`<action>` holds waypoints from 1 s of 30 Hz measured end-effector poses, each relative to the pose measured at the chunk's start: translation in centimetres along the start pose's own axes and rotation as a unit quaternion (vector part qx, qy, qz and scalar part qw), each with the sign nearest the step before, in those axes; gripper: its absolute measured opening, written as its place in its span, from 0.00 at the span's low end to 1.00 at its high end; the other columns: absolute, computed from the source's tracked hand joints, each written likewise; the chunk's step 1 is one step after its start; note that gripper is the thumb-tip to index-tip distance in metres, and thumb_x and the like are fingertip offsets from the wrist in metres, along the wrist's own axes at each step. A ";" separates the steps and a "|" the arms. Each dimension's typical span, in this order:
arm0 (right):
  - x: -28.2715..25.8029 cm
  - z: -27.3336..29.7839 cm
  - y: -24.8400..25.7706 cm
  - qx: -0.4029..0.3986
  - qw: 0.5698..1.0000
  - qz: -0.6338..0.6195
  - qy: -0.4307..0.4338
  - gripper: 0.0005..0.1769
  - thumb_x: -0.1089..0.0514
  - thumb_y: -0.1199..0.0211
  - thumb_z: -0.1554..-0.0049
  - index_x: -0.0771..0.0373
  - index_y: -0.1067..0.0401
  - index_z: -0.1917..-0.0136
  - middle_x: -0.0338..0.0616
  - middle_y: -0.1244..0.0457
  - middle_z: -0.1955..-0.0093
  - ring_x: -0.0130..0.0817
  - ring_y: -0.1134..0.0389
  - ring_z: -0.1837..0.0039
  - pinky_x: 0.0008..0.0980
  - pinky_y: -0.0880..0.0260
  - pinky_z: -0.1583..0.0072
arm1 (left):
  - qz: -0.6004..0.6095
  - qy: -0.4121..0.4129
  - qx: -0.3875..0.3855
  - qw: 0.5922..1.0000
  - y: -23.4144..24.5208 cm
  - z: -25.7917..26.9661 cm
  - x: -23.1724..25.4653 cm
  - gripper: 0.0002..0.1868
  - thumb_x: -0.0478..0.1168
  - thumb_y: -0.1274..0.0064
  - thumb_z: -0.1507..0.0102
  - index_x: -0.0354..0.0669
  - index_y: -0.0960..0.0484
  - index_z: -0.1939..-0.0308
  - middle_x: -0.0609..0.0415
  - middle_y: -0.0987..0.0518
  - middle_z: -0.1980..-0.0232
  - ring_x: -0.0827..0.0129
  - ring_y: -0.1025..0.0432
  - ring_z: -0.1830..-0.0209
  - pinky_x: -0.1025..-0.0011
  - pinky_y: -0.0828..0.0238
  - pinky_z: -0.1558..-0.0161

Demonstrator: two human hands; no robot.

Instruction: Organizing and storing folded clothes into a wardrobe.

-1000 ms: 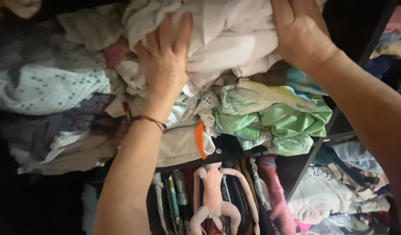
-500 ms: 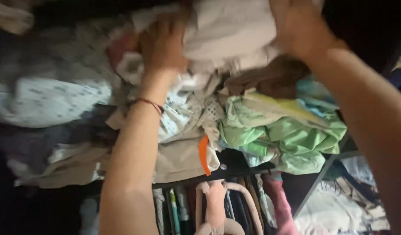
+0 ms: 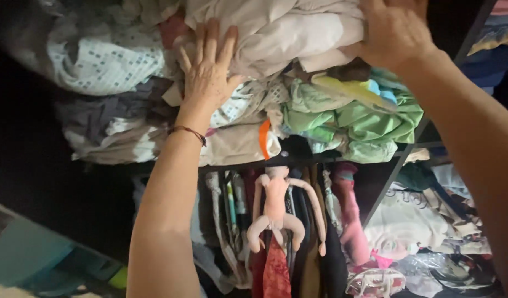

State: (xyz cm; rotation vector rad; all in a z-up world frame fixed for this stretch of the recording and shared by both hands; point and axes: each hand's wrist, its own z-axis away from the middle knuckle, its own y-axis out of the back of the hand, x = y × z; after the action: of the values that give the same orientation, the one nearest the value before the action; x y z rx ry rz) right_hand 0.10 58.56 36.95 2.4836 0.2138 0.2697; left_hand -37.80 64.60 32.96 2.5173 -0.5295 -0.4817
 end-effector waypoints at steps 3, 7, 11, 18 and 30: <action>-0.5 1.3 1.1 -0.065 0.991 -0.084 -0.082 0.41 0.41 0.25 0.45 0.61 0.35 0.26 0.63 0.40 0.34 0.64 0.40 0.33 0.60 0.40 0.33 | -0.016 0.008 -0.020 1.000 1.0 1.7 0.2 0.54 0.58 0.31 0.40 0.56 0.45 0.17 0.45 0.53 0.16 0.47 0.60 0.16 0.26 0.67 0.27; -0.8 4.4 1.8 0.047 0.997 -0.029 0.050 0.37 0.47 0.23 0.38 0.63 0.37 0.25 0.61 0.43 0.25 0.62 0.44 0.24 0.59 0.44 0.26 | -0.031 0.008 -0.020 0.999 1.5 5.3 1.0 0.47 0.59 0.35 0.36 0.59 0.42 0.18 0.47 0.54 0.14 0.49 0.62 0.14 0.28 0.69 0.25; -1.7 7.4 1.4 0.083 0.995 -0.038 0.044 0.52 0.51 0.22 0.46 0.66 0.42 0.16 0.67 0.49 0.22 0.66 0.47 0.22 0.62 0.48 0.27 | -0.004 0.005 -0.018 1.000 2.4 6.6 3.3 0.47 0.60 0.35 0.36 0.61 0.42 0.18 0.46 0.54 0.14 0.51 0.62 0.14 0.29 0.70 0.24; -5.3 13.1 3.3 0.133 0.980 -0.135 0.053 0.50 0.56 0.24 0.53 0.66 0.42 0.23 0.64 0.52 0.19 0.67 0.53 0.17 0.62 0.50 0.21 | -0.063 0.070 -0.083 0.992 -1.0 7.1 4.4 0.52 0.60 0.37 0.46 0.53 0.42 0.21 0.46 0.51 0.17 0.51 0.59 0.17 0.24 0.67 0.28; 0.1 25.4 13.1 0.051 0.981 -0.181 0.045 0.44 0.57 0.26 0.58 0.62 0.36 0.30 0.60 0.49 0.23 0.62 0.50 0.21 0.60 0.48 0.27 | 0.196 0.020 0.008 0.980 6.9 10.8 30.3 0.44 0.51 0.38 0.45 0.49 0.36 0.26 0.37 0.47 0.20 0.37 0.56 0.20 0.30 0.59 0.30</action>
State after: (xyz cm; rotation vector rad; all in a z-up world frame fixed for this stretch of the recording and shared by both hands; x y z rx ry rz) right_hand 7.57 33.68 24.96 2.4759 0.7236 0.2200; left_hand -18.25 40.88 21.20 2.3486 -0.9887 -0.2755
